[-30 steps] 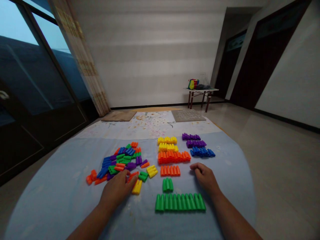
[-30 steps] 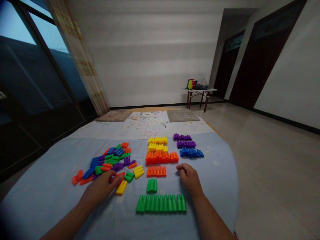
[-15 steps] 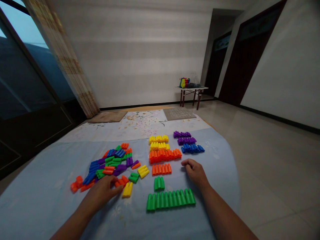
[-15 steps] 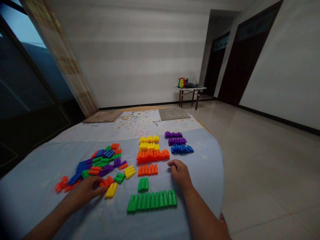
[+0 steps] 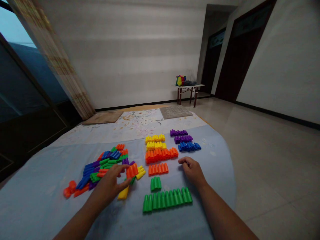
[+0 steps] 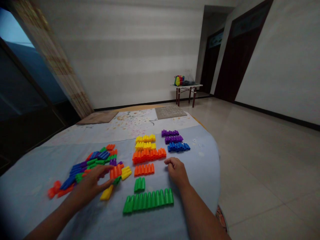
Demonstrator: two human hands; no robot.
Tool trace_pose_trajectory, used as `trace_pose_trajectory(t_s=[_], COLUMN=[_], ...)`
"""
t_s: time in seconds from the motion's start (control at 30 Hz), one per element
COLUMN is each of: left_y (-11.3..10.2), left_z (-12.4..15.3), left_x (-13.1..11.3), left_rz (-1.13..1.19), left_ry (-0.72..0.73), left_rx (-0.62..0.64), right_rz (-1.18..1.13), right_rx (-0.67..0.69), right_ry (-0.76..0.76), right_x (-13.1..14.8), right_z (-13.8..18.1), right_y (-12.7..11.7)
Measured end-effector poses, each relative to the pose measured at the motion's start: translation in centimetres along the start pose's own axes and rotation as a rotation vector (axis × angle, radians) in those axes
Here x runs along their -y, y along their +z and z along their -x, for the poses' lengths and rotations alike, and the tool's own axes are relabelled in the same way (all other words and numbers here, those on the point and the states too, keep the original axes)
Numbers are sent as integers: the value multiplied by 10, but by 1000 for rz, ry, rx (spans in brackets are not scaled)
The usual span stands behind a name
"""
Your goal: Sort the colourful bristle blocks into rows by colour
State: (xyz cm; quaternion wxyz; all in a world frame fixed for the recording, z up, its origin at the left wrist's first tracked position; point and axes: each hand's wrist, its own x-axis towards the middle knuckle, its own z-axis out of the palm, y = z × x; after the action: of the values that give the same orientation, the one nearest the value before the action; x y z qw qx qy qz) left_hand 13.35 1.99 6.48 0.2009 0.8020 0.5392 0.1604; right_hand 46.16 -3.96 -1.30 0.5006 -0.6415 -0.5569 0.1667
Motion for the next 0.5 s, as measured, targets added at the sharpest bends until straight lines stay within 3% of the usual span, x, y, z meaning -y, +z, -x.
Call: trace_pose_trajectory(t_s=[0.1,0.2,0.5], left_y=[16,29,38], left_z=[-12,-27,-47], left_x=[-28,-44,-55], left_rz=[-52,-104,-129], left_ry=[82,71,114], left_rx=[101,197,285], right_rz=[6,4,4], right_rx=[11,22,20], right_ry=[-6,-11,-2], right_x=[-1,-2,0], right_z=[0,1,0], right_y=[1,1,0])
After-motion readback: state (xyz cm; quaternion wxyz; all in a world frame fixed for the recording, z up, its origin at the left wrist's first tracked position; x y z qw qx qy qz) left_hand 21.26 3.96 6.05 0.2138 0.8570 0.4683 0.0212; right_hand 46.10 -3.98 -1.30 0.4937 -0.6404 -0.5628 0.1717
